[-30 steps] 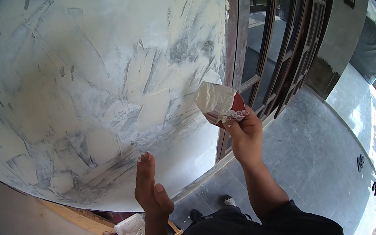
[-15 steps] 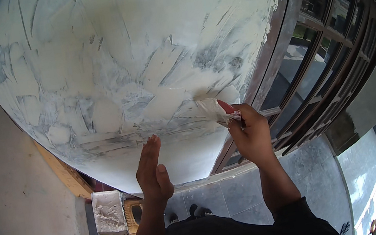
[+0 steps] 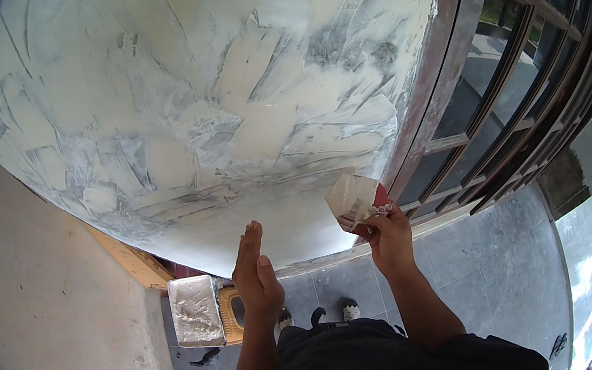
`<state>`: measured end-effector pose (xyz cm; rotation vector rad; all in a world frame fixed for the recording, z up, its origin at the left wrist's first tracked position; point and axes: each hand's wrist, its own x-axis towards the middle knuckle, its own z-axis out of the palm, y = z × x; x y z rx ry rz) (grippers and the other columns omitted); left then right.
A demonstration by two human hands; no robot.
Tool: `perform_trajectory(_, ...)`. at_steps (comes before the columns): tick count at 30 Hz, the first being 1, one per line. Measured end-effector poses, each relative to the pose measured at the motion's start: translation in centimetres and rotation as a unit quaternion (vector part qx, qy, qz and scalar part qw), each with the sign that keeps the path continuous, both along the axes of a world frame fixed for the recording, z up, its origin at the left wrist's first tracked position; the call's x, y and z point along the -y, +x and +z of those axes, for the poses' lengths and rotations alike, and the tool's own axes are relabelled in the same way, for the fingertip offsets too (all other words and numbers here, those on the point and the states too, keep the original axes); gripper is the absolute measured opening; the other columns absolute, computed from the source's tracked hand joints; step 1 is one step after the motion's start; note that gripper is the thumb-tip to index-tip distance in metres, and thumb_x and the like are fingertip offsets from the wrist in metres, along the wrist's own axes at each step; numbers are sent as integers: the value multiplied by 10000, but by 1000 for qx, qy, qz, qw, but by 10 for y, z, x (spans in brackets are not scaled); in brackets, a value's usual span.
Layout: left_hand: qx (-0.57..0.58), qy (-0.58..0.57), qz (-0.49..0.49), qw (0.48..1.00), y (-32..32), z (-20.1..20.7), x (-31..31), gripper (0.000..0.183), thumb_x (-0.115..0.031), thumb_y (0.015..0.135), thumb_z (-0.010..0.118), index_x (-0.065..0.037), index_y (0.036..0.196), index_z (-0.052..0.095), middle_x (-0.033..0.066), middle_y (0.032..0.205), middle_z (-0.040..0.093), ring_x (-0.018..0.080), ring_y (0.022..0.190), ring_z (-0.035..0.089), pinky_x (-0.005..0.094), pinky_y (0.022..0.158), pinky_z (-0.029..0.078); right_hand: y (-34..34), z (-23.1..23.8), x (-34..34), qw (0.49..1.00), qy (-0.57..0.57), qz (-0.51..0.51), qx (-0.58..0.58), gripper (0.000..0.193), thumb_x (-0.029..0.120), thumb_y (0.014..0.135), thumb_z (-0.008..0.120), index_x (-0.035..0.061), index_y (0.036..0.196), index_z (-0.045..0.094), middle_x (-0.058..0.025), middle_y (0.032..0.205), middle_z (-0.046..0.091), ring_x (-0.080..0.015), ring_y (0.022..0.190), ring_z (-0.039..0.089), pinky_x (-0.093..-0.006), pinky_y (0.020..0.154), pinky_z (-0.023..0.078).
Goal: The person applies wall filler to a wall surface using a plastic scraper, spreading the filler from a container onto the wall.
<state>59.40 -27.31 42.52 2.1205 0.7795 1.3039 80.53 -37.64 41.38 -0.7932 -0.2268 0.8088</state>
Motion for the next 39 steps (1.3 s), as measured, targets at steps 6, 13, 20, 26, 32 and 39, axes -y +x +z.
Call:
perform_trajectory(6,-21,-5,-80,997,-33,-3,-29,475,-178,959,355,87,1298,556,269,1309,588,408,1288,526,474,1131,346,-27,-14,-12,994,-31,-94,55,250,-89,851,556,-21,1090,582,-147,1037,671,-214,873,691,-343,806,590)
perform_trajectory(13,-43,5,-138,989,-88,-5,-71,478,-161,939,372,76,1317,543,262,1327,577,388,1300,520,462,1147,327,-86,-10,-40,936,-111,-259,212,182,-28,873,601,-13,1055,593,-112,974,694,-196,831,690,-305,718,547)
perform_trajectory(20,-60,-7,-198,978,-125,-4,-83,497,-175,935,354,81,1317,542,264,1322,581,390,1299,519,466,1151,324,-81,7,-72,587,-449,-511,440,149,63,900,582,47,1040,532,-220,816,669,-438,726,655,-510,614,520)
perform_trajectory(26,-74,-13,-192,978,-141,-5,-90,574,-280,969,296,114,1305,546,280,1314,585,400,1292,523,468,1141,339,-84,-3,-134,621,-429,-503,422,100,73,864,606,51,941,548,-158,832,655,-373,730,647,-475,608,517)
perform_trajectory(32,-72,-29,-180,981,-161,-10,-105,561,-215,923,304,131,1300,535,279,1326,576,423,1277,529,492,1135,346,-148,-21,-184,621,-377,-487,485,192,76,806,666,42,959,556,-143,847,667,-350,771,657,-434,634,538)
perform_trajectory(39,-64,-20,-238,969,-143,-5,-103,537,-191,916,328,110,1306,543,286,1303,587,415,1277,533,484,1137,341,-170,-13,-93,880,-229,-331,254,92,6,860,634,-16,934,583,-89,821,673,-138,678,649,-259,621,526)
